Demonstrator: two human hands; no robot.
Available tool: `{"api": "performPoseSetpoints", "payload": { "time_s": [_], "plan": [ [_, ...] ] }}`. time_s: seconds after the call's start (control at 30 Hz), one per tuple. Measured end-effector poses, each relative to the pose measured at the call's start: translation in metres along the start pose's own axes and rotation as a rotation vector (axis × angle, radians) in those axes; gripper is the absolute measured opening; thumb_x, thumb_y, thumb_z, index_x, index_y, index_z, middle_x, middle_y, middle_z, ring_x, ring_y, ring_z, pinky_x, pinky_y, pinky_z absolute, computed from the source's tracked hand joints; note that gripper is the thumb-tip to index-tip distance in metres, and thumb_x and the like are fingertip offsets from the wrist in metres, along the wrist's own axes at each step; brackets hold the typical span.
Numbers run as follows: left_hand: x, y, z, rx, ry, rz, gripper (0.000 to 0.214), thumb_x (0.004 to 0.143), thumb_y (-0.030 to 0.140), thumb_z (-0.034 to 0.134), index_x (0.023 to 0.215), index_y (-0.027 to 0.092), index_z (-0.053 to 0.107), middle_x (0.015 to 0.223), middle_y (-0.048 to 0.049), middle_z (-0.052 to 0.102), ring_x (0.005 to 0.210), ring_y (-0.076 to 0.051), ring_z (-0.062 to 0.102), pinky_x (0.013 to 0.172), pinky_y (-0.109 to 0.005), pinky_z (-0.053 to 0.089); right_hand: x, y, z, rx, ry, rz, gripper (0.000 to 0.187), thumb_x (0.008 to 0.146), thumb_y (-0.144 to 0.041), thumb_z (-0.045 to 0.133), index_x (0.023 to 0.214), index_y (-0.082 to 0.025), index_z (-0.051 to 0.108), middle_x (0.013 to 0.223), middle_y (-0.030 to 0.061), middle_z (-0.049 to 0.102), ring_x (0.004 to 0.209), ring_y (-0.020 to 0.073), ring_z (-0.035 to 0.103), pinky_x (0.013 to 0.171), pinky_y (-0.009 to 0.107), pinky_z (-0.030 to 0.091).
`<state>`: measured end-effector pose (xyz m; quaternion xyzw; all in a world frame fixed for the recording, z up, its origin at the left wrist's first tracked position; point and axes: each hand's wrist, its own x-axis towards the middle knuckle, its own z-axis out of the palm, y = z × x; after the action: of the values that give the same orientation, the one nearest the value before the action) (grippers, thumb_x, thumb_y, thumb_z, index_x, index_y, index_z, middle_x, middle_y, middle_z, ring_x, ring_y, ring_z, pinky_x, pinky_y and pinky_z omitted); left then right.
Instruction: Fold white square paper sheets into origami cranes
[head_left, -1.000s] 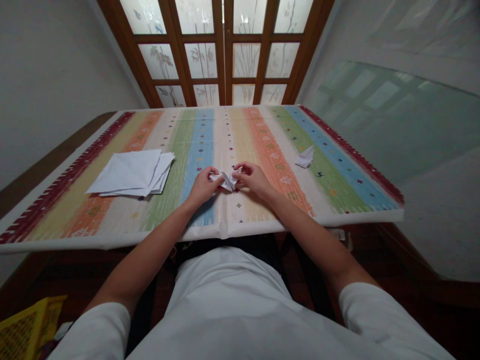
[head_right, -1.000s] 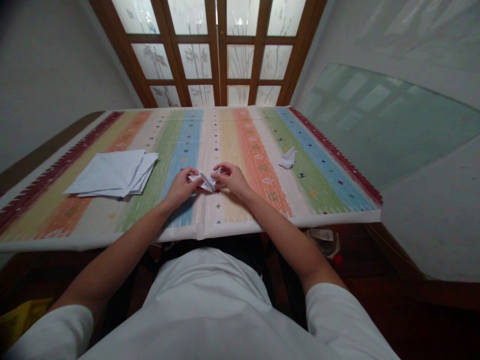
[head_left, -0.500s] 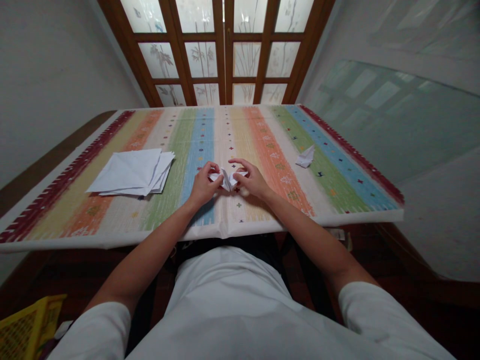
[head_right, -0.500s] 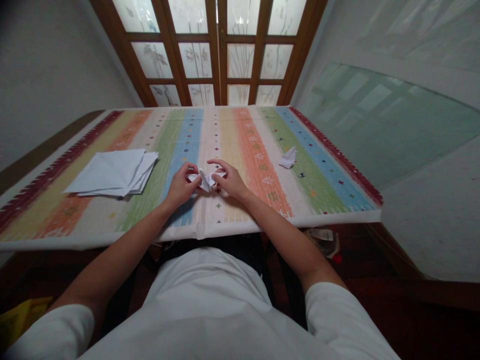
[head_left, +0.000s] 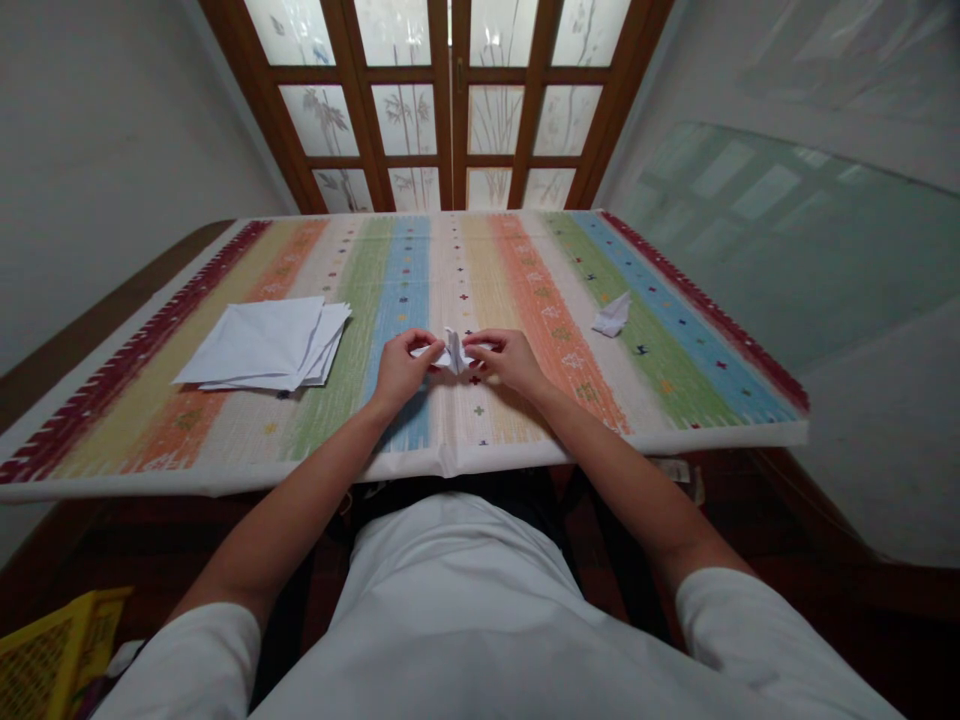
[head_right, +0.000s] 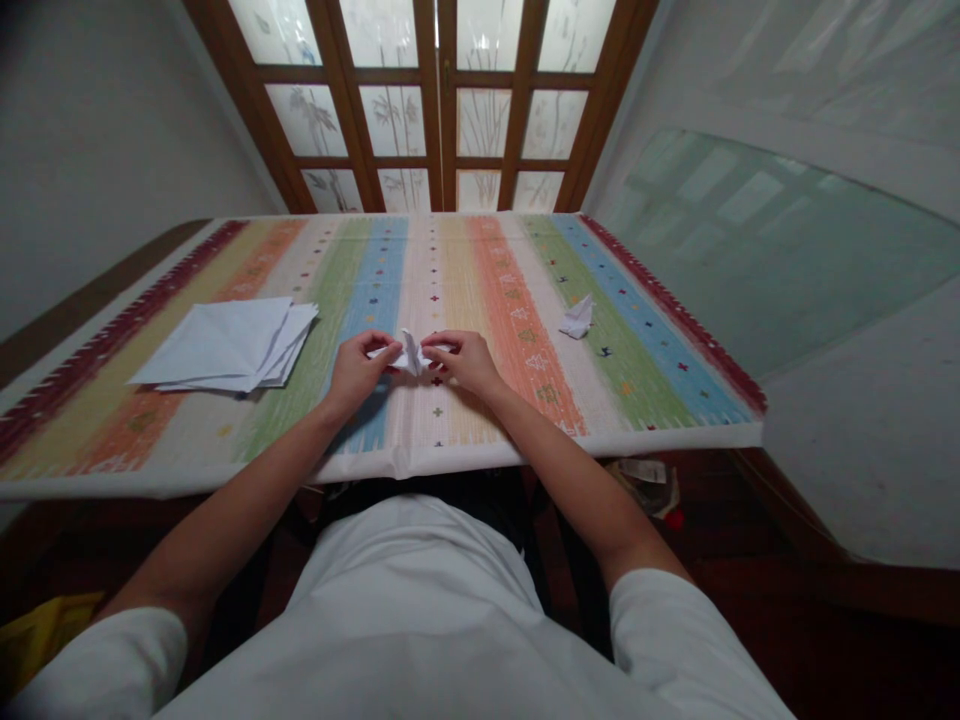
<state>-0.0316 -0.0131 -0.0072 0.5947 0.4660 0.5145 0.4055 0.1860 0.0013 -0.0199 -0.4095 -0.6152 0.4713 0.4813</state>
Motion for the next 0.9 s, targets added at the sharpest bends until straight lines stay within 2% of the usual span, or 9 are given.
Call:
{"api": "performPoseSetpoints", "payload": {
  "time_s": [0.2,0.4,0.53,0.77,0.9],
  "plan": [
    [0.000,0.000,-0.001,-0.072,0.005,-0.046,0.024,0.082,0.035,0.087,0.084,0.017,0.072,0.088,-0.0057,0.074,0.085,-0.019,0.072,0.063,-0.025,0.064,0.001,0.005,0.001,0.038,0.030,0.057,0.031,0.073,-0.045,0.095,0.090,-0.021,0.087,0.082,0.0063,0.079,0.064,0.0183,0.070,0.054,0.031,0.060],
    [0.000,-0.006,-0.002,-0.127,-0.078,-0.120,0.029,0.079,0.028,0.088,0.105,0.017,0.081,0.090,-0.0081,0.080,0.081,-0.020,0.075,0.073,-0.033,0.068,0.000,0.003,0.000,0.136,0.056,0.146,0.031,0.071,-0.040,0.100,0.089,-0.019,0.085,0.084,0.0074,0.079,0.067,0.0198,0.072,0.060,0.034,0.064],
    [0.001,-0.009,-0.001,-0.114,-0.056,-0.131,0.024,0.079,0.031,0.090,0.097,0.016,0.085,0.103,-0.0120,0.083,0.092,-0.024,0.078,0.084,-0.039,0.069,-0.001,-0.001,0.000,0.223,0.073,0.217,0.030,0.072,-0.036,0.099,0.092,-0.019,0.084,0.085,0.0067,0.079,0.066,0.0184,0.072,0.059,0.033,0.064],
    [-0.001,-0.001,0.000,-0.150,-0.049,-0.160,0.036,0.076,0.037,0.091,0.103,0.014,0.086,0.108,-0.0143,0.084,0.095,-0.026,0.079,0.091,-0.044,0.069,-0.002,-0.004,-0.002,0.342,0.022,0.219,0.038,0.069,-0.041,0.101,0.094,-0.021,0.080,0.090,0.0033,0.079,0.068,0.0160,0.074,0.061,0.028,0.064],
    [-0.003,0.006,-0.002,-0.049,-0.083,-0.107,0.042,0.073,0.039,0.094,0.107,0.016,0.087,0.112,-0.0143,0.084,0.107,-0.030,0.078,0.101,-0.047,0.065,-0.001,-0.004,-0.003,0.390,0.029,0.215,0.043,0.067,-0.043,0.102,0.095,-0.022,0.077,0.087,0.0012,0.079,0.070,0.0146,0.074,0.067,0.028,0.065]
  ]
}}
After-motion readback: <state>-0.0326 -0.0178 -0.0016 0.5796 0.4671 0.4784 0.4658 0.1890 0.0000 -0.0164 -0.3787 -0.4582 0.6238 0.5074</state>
